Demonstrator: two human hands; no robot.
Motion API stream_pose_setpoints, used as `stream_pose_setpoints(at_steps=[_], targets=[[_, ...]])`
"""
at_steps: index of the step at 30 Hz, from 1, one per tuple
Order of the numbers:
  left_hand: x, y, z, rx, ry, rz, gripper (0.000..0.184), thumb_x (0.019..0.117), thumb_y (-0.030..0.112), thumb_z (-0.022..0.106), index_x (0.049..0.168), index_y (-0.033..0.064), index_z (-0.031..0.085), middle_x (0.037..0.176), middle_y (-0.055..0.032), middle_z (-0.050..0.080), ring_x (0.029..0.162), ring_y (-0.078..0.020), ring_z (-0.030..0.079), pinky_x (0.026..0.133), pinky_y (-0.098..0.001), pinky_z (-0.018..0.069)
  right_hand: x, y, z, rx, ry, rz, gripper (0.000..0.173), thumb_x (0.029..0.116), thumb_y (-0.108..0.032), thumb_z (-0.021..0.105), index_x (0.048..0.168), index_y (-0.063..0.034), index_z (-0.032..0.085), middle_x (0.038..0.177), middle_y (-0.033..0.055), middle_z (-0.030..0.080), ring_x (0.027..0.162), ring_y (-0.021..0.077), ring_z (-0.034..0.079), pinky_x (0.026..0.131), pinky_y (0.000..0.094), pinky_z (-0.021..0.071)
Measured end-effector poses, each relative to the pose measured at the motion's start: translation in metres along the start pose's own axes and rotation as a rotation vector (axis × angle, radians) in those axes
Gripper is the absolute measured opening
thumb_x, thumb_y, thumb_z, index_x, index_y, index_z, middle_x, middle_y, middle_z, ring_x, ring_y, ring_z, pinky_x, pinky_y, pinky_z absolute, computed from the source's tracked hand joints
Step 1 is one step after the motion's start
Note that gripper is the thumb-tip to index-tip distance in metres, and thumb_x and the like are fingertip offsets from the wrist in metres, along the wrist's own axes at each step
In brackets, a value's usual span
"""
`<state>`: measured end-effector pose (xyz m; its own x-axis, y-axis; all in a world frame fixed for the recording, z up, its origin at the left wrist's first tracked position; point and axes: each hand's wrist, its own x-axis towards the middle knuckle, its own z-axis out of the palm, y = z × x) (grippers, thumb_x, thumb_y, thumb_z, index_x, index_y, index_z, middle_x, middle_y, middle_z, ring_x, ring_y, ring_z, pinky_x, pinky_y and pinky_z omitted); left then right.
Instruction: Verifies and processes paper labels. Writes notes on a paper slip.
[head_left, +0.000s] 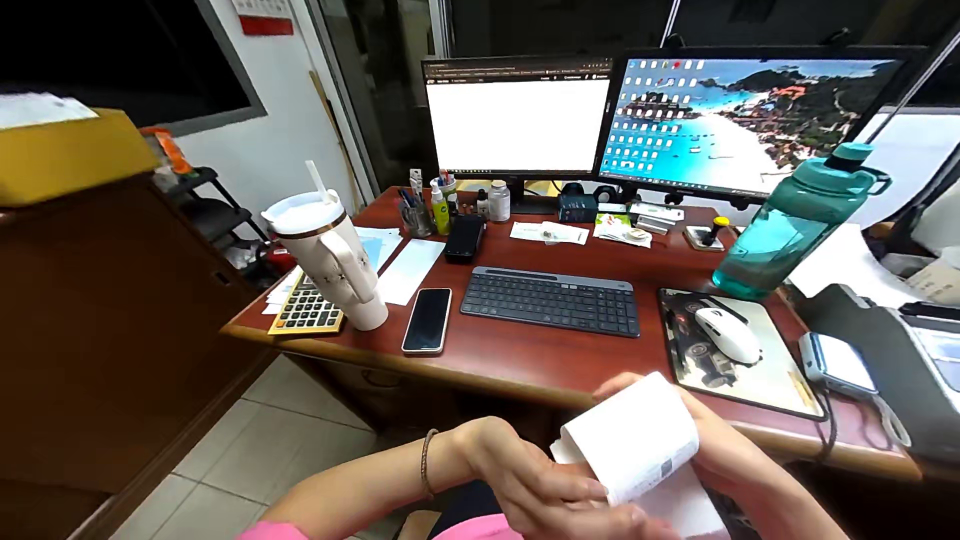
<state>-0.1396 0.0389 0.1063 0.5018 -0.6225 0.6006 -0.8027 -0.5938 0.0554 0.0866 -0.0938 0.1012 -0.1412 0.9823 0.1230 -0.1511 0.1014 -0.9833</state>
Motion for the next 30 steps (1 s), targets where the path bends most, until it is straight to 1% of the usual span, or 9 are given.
stream_pose_setpoints(at_steps=[4, 8, 11, 13, 15, 17, 20, 25, 30], targets=[[-0.005, -0.004, 0.003, 0.710, 0.031, 0.057, 0.035, 0.1027, 0.003, 0.050, 0.135, -0.0006, 0.060, 0.113, 0.0015, 0.072, 0.079, -0.0066, 0.055, 0.078, -0.0151, 0.0388, -0.005, 0.001, -0.004, -0.020, 0.034, -0.022, 0.028, 0.0860, -0.030, 0.077, 0.111, -0.0191, 0.071, 0.097, -0.0063, 0.073, 0.088, 0.0019, 0.069, 0.076, 0.0210, 0.0589], [-0.009, 0.006, 0.030, 0.661, 0.567, -0.297, 0.026, 0.1026, 0.028, 0.062, 0.128, 0.0228, 0.063, 0.134, 0.0073, 0.056, 0.130, -0.0059, 0.047, 0.120, -0.0304, 0.0237, -0.004, 0.002, -0.010, -0.265, 0.125, -0.333, 0.020, 0.0895, -0.036, 0.072, 0.100, -0.0195, 0.076, 0.088, -0.0089, 0.076, 0.079, -0.0019, 0.069, 0.072, 0.0161, 0.0573], [0.002, 0.002, 0.031, 0.284, 0.829, -0.637, 0.047, 0.0957, 0.034, 0.072, 0.135, 0.0227, 0.050, 0.151, 0.0028, 0.049, 0.141, -0.0119, 0.048, 0.116, -0.0347, 0.0427, -0.001, -0.005, -0.008, -0.423, 0.253, -0.498, 0.013, 0.0934, -0.028, 0.067, 0.097, -0.0198, 0.076, 0.090, -0.0112, 0.076, 0.083, -0.0038, 0.070, 0.077, 0.0153, 0.0581], [0.004, -0.003, 0.031, -0.124, 0.812, -0.717, 0.055, 0.0923, 0.017, 0.074, 0.139, 0.0013, 0.051, 0.145, -0.0124, 0.056, 0.131, -0.0190, 0.058, 0.109, -0.0387, 0.0510, 0.004, -0.008, -0.005, -0.569, 0.322, -0.567, 0.012, 0.0942, -0.025, 0.066, 0.092, -0.0169, 0.075, 0.087, -0.0126, 0.076, 0.082, -0.0064, 0.069, 0.076, 0.0135, 0.0579], [0.010, -0.007, 0.031, -0.337, 0.812, -0.786, 0.037, 0.0894, 0.001, 0.069, 0.125, -0.0085, 0.062, 0.120, -0.0127, 0.070, 0.108, -0.0141, 0.069, 0.096, -0.0318, 0.0588, 0.011, -0.010, -0.003, -0.702, 0.340, -0.598, 0.015, 0.0941, -0.022, 0.066, 0.086, -0.0112, 0.073, 0.080, -0.0119, 0.073, 0.076, -0.0106, 0.065, 0.072, 0.0098, 0.0544], [0.013, -0.013, 0.031, -0.258, 0.868, -0.792, 0.020, 0.0899, 0.000, 0.069, 0.109, -0.0065, 0.071, 0.102, -0.0068, 0.076, 0.094, -0.0068, 0.072, 0.088, -0.0244, 0.0602, 0.017, -0.015, -0.002, -0.793, 0.339, -0.564, 0.016, 0.0925, -0.017, 0.064, 0.085, -0.0077, 0.074, 0.077, -0.0096, 0.071, 0.073, -0.0118, 0.062, 0.068, 0.0089, 0.0513], [0.004, -0.028, 0.024, -0.005, 0.945, -0.731, 0.014, 0.0889, 0.003, 0.072, 0.100, -0.0046, 0.075, 0.097, -0.0076, 0.078, 0.091, -0.0085, 0.074, 0.085, -0.0251, 0.0619, 0.019, -0.031, -0.008, -0.765, 0.233, -0.327, 0.025, 0.0887, -0.012, 0.063, 0.112, -0.0147, 0.073, 0.098, -0.0084, 0.076, 0.086, -0.0036, 0.069, 0.075, 0.0171, 0.0591], [0.006, -0.033, 0.011, -0.088, 0.909, -0.786, 0.014, 0.0908, 0.004, 0.068, 0.102, -0.0015, 0.075, 0.096, -0.0026, 0.078, 0.090, -0.0039, 0.073, 0.084, -0.0229, 0.0605, 0.028, -0.044, -0.012, -0.677, 0.244, -0.430, 0.008, 0.0877, -0.014, 0.069, 0.093, -0.0150, 0.074, 0.078, -0.0123, 0.071, 0.067, -0.0063, 0.064, 0.061, 0.0127, 0.0548], [0.007, -0.037, 0.003, -0.181, 0.803, -0.831, 0.015, 0.0888, 0.004, 0.072, 0.103, -0.0008, 0.074, 0.095, -0.0020, 0.077, 0.088, -0.0049, 0.072, 0.084, -0.0242, 0.0614, 0.033, -0.052, -0.013, -0.758, 0.150, -0.406, 0.021, 0.0916, -0.009, 0.063, 0.108, -0.0124, 0.076, 0.089, -0.0072, 0.075, 0.075, -0.0016, 0.069, 0.067, 0.0157, 0.0585]])
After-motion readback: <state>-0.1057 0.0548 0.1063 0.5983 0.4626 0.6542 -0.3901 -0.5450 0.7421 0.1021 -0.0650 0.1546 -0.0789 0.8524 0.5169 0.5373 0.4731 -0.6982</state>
